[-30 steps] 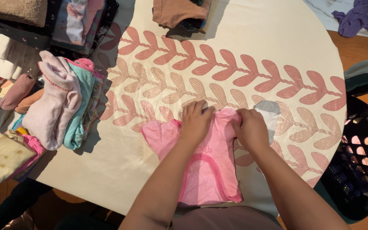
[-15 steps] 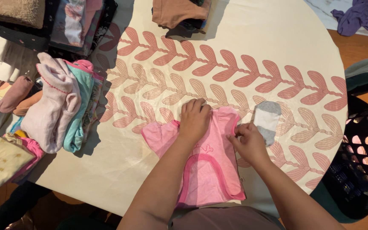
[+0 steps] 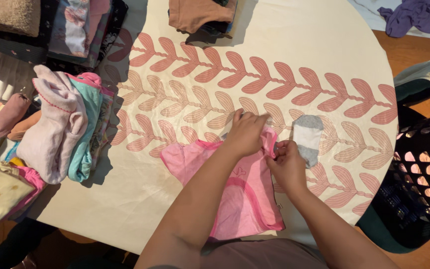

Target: The person takes items of clothing from a laundry basket and folds them by hand on a table, including a baby bodysuit and a pair of underwear, then places them into stacks.

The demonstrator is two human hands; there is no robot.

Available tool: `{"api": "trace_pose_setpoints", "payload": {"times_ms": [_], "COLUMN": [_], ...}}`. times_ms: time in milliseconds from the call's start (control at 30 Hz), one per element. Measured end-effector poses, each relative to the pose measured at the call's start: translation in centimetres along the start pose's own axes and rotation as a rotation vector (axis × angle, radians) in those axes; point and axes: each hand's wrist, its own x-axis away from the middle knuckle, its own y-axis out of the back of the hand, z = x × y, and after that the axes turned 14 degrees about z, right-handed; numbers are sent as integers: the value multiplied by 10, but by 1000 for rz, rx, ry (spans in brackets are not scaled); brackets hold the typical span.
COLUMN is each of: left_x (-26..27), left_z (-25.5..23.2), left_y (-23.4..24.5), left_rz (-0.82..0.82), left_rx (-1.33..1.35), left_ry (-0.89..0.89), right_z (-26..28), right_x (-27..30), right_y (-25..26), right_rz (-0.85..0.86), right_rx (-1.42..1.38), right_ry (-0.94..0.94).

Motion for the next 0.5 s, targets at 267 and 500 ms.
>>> {"api": "trace_pose_setpoints", "payload": {"times_ms": [267, 500], "left_x": [47, 105], "left_z": [22, 29], "left_y": [22, 29], "left_rz": [-26, -243], "left_rx": [-152, -151], "left_ry": [-166, -139], "right_z": [-3, 15], "right_x": [23, 36], "right_y": [-9, 1], "right_rz": [-44, 109], "right_rx": [372, 468], "right_ry": [373, 707]}}
